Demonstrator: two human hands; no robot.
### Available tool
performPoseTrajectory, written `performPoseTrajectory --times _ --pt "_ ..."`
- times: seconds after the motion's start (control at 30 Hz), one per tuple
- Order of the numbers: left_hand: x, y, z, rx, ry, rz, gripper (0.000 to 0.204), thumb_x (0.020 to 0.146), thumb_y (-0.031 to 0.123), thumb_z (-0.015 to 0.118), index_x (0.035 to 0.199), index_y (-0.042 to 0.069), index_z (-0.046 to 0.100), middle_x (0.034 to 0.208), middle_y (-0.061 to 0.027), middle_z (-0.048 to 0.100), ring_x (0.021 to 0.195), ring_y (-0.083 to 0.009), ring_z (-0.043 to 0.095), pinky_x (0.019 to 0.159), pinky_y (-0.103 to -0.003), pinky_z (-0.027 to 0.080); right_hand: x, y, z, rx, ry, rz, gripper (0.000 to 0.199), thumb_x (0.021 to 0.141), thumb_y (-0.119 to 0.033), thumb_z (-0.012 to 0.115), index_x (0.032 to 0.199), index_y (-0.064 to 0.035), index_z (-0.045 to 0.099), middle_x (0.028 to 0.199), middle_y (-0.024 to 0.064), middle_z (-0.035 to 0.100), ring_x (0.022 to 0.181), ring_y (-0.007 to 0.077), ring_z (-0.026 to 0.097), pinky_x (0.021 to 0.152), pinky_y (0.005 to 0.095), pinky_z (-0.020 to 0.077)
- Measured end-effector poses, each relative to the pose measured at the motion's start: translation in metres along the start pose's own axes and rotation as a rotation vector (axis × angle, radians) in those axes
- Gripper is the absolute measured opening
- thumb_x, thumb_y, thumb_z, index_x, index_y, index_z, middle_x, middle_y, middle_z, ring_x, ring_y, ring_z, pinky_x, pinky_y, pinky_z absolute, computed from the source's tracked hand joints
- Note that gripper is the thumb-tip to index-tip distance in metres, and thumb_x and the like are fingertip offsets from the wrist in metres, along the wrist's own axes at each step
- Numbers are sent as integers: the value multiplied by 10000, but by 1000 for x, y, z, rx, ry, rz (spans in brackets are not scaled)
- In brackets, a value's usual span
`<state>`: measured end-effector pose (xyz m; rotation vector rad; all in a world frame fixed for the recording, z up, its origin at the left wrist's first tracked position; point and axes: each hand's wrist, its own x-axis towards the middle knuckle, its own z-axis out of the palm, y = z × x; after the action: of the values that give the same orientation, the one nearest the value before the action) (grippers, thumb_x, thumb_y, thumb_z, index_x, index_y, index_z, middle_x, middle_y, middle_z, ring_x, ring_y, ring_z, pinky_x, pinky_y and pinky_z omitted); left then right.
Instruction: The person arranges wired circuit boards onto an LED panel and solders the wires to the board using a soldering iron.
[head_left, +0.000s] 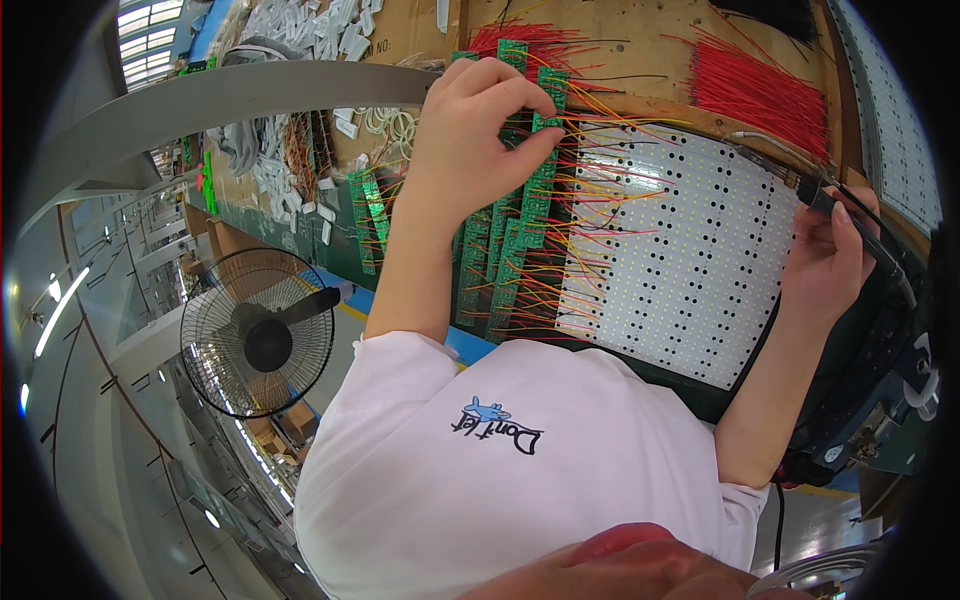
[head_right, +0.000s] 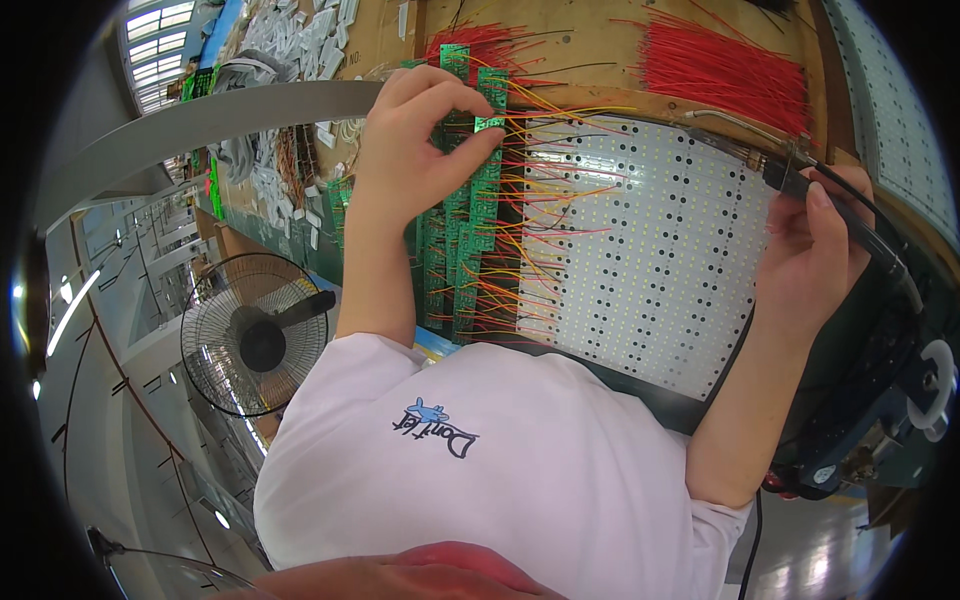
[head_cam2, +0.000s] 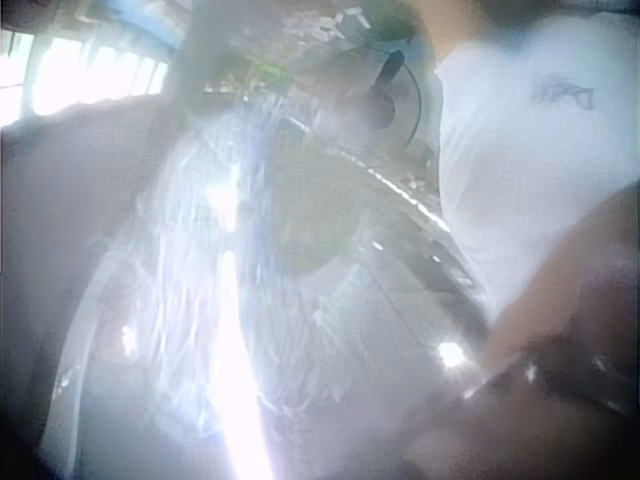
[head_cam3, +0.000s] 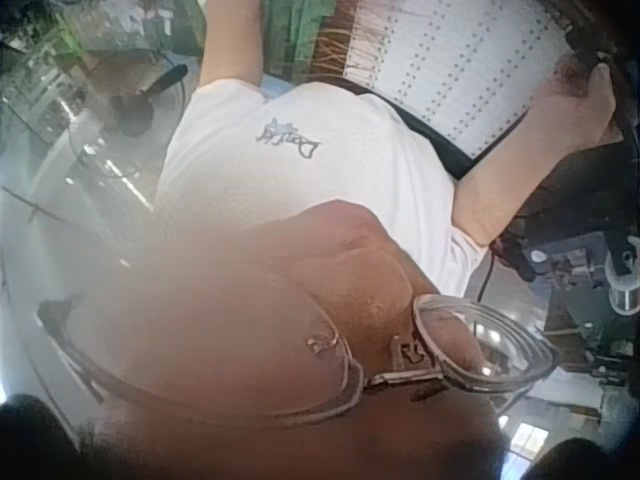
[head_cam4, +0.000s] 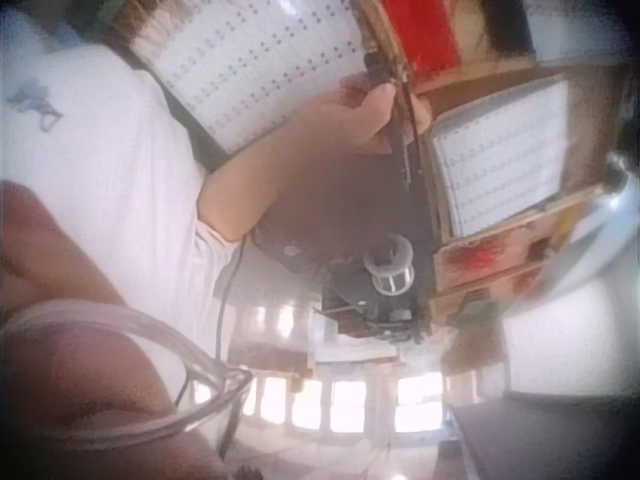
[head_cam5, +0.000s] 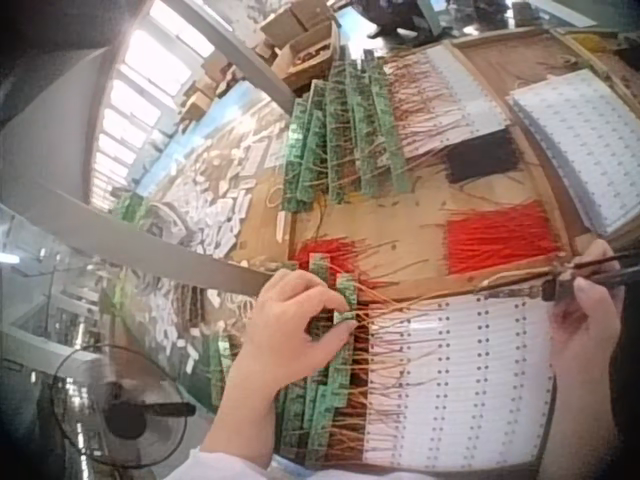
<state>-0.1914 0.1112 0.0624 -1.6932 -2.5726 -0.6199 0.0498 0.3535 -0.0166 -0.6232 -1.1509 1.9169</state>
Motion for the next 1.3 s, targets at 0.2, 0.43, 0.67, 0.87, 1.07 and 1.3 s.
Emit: performPoseTrajectory --times 0.2,0.43,0.67,0.87,1.07,1.3 --pt "6 7 18 85 67 126 167 703 127 827 818 109 706 845 -21 682 794 -243 617 749 -384 483 1 3 -4 30 -19 5 169 877 -44 594 1029 23 625 868 96 658 653 129 599 556 245 425" --pt "8 7 19 -69 28 161 174 699 78 831 795 89 686 779 -23 701 714 -236 616 703 -355 487 1 -1 -6 83 -6 48 171 872 -23 605 1038 16 626 921 89 658 761 133 632 630 236 480" --pt "11 16 20 -118 -70 102 135 773 27 760 865 58 666 843 -44 710 848 -253 644 743 -359 512 -1 -5 6 61 41 32 147 870 -26 603 1010 13 622 893 82 650 722 131 618 606 238 470" --pt "20 40 41 -263 80 152 153 793 -5 738 924 60 693 854 -51 712 758 -225 661 661 -324 528 0 -8 13 -36 133 -15 141 858 -30 608 991 15 618 842 87 644 635 141 599 562 250 459" --pt "20 40 51 -381 44 128 109 796 17 763 880 50 701 796 -51 701 642 -184 651 590 -282 525 1 -4 4 -22 107 -4 145 849 -34 617 982 20 612 837 94 643 626 142 594 541 253 455" --pt "15 38 61 -326 17 -33 99 799 62 773 869 62 702 802 -46 701 630 -166 649 553 -291 510 -6 -4 11 -90 -58 8 131 840 0 636 958 22 582 855 101 625 635 122 571 543 223 440"
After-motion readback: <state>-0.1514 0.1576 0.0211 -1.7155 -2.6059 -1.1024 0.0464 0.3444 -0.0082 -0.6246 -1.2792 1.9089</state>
